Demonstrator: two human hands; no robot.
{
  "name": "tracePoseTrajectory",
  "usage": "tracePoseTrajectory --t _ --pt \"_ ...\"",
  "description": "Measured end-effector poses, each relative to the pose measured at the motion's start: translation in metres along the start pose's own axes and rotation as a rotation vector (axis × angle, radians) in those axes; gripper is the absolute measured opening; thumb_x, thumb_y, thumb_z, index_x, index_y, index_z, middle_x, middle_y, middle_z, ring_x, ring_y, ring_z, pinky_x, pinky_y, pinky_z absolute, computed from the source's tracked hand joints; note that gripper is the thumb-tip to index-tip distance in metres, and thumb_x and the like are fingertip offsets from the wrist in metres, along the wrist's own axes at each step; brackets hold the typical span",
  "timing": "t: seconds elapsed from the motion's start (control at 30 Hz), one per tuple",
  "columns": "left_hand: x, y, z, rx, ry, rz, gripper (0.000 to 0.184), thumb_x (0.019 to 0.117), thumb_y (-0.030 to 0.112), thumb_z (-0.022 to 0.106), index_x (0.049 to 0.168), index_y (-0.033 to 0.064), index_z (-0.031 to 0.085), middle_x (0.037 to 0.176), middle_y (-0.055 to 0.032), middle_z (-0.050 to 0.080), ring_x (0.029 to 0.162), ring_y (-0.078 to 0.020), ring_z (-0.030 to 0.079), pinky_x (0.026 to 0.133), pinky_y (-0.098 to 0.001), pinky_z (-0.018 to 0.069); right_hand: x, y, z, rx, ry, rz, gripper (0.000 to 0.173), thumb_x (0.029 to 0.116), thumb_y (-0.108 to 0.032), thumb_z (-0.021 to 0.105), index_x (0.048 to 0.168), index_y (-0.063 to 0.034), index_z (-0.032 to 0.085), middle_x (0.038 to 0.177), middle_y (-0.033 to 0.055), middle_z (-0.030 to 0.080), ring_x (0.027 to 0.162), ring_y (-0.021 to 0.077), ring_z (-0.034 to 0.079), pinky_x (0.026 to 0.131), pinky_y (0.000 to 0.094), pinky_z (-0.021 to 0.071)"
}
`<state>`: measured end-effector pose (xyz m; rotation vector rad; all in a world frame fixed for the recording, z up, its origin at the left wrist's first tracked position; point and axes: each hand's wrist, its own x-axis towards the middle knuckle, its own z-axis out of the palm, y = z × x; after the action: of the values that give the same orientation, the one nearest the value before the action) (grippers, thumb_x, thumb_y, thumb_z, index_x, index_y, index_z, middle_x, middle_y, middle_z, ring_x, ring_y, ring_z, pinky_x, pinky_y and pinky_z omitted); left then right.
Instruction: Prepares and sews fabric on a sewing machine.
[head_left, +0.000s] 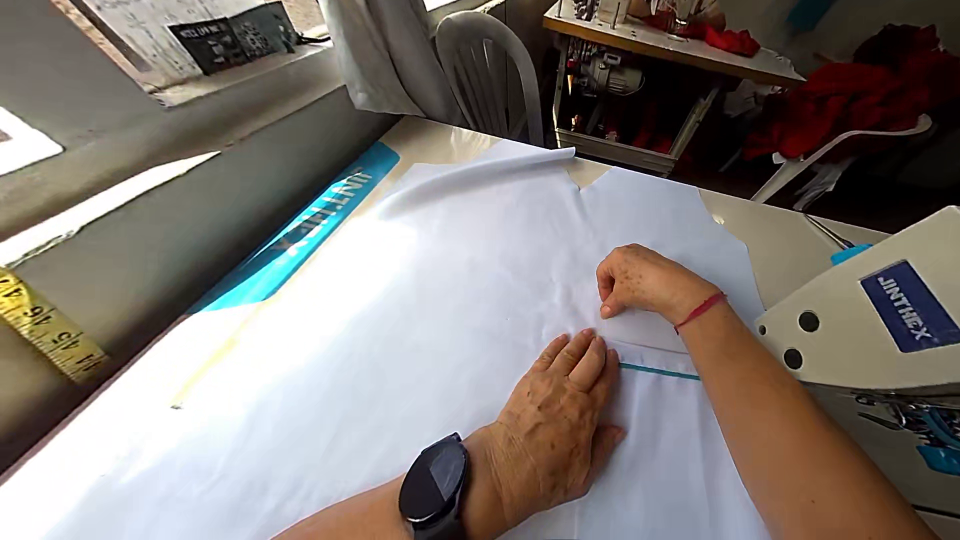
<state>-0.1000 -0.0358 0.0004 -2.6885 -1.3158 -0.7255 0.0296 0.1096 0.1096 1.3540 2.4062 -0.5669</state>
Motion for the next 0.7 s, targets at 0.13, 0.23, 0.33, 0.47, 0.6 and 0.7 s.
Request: tracePoseTrajectory --t 0.13,0.23,0.33,0.47,0.6,0.7 --pt "0.0 0.0 0.001 0.007 0.006 0.009 0.064 0.0999 0.049 0.039 0.133 0.0022 0.066 0.137 -0.0149 0.066 0.13 -0.0319 0.061 0.105 -0.0482 0.0499 -0.009 -0.009 -0.002 -0.087 -0.022 -0.065 0.019 0.0879 -0.015 0.08 0.09 0.0021 0.071 0.091 0.0156 0.067 0.091 0.0296 0.064 0.082 0.0495 0.0489" --pt "-0.001 0.001 0.001 0.01 0.008 0.004 0.063 0.1003 0.049 0.039 0.133 0.0024 0.066 0.138 -0.0145 0.065 0.132 -0.0309 0.06 0.106 -0.0474 0.0492 -0.007 -0.011 0.001 -0.106 -0.107 -0.068 0.023 0.0877 -0.018 0.081 0.089 0.0026 0.07 0.09 0.0145 0.066 0.089 0.0271 0.062 0.081 0.047 0.0481" --pt "-0.001 0.001 0.001 0.017 -0.008 0.005 0.063 0.0998 0.049 0.04 0.133 0.0036 0.067 0.138 -0.0139 0.065 0.133 -0.0306 0.059 0.107 -0.0471 0.0488 0.004 -0.004 -0.005 -0.135 -0.075 -0.023 0.024 0.0865 -0.018 0.082 0.089 0.0021 0.07 0.09 0.0142 0.066 0.091 0.0274 0.062 0.083 0.0475 0.0481" --pt "0.001 0.001 0.002 0.014 -0.005 0.003 0.062 0.0992 0.05 0.041 0.132 0.004 0.068 0.138 -0.0141 0.065 0.134 -0.0305 0.059 0.107 -0.0476 0.0484 -0.004 0.005 0.015 -0.093 0.459 0.0 0.008 0.0911 0.0 0.07 0.095 0.0069 0.071 0.097 0.024 0.068 0.099 0.0408 0.067 0.083 0.0544 0.0527" --pt "0.0 -0.002 0.002 0.009 0.006 0.009 0.063 0.0996 0.051 0.039 0.13 0.0036 0.068 0.139 -0.0135 0.065 0.134 -0.0293 0.058 0.108 -0.0472 0.0482 -0.04 0.01 0.104 -0.09 0.864 -0.144 0.03 0.099 -0.015 0.061 0.118 0.0054 0.07 0.127 0.022 0.068 0.122 0.0365 0.065 0.099 0.0493 0.0535" --pt "-0.002 -0.005 0.0 0.003 -0.029 0.031 0.078 0.0964 0.064 0.037 0.131 0.0005 0.067 0.139 -0.0152 0.064 0.136 -0.0304 0.057 0.11 -0.0486 0.0465 -0.108 0.011 0.187 -0.12 0.818 -0.197 0.063 0.1085 -0.043 0.03 0.144 0.0024 0.056 0.152 0.0193 0.053 0.144 0.0329 0.048 0.117 0.055 0.0364"
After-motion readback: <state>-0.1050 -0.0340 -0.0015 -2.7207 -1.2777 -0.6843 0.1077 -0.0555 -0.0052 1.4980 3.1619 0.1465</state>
